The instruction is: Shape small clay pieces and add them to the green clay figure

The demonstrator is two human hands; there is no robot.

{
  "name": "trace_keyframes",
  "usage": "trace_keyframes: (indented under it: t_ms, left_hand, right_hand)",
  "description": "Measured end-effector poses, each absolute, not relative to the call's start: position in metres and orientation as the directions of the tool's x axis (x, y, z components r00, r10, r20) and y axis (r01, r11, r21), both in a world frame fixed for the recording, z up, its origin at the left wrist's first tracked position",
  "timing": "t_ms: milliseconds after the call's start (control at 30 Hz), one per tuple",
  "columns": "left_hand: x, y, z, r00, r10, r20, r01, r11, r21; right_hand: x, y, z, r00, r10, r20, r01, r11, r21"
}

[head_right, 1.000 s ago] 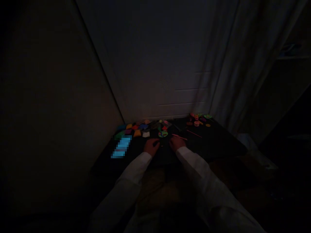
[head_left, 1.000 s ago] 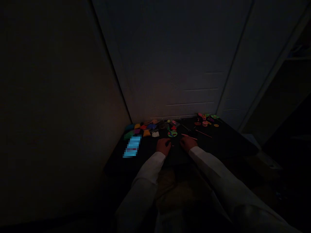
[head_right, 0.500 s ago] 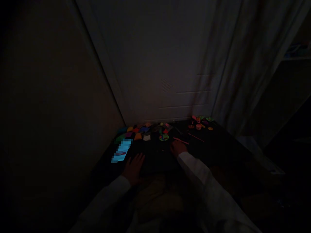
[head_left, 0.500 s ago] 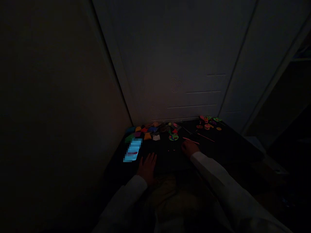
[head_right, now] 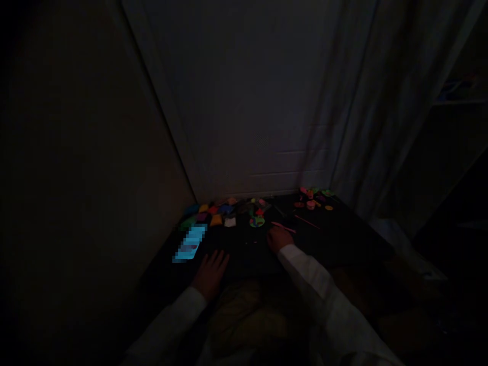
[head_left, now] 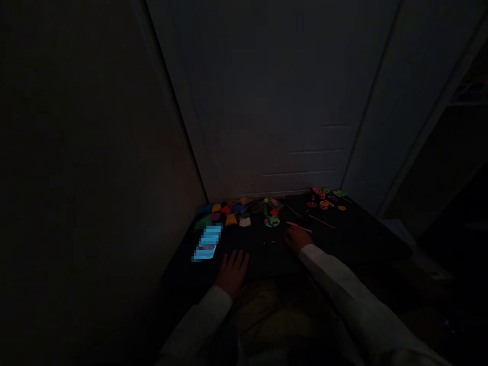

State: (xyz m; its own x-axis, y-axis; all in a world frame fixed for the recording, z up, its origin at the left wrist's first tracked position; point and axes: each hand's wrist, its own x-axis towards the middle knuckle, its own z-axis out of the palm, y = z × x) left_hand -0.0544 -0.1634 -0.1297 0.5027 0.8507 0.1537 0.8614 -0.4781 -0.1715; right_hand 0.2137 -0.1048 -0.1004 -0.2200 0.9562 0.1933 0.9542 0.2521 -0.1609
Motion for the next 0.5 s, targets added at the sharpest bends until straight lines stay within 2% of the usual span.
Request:
trace_keyframes:
  t_ms: [500]
  left_hand:
    - [-0.0607, -0.1624, -0.1383, 0.542, 0.819, 0.192, 0.838, -0.508, -0.198]
  right_hand:
    - [0.2155, -0.1054, -0.1062, -0.218, 0.951, 0.219, 0.951, 0.258, -0.173]
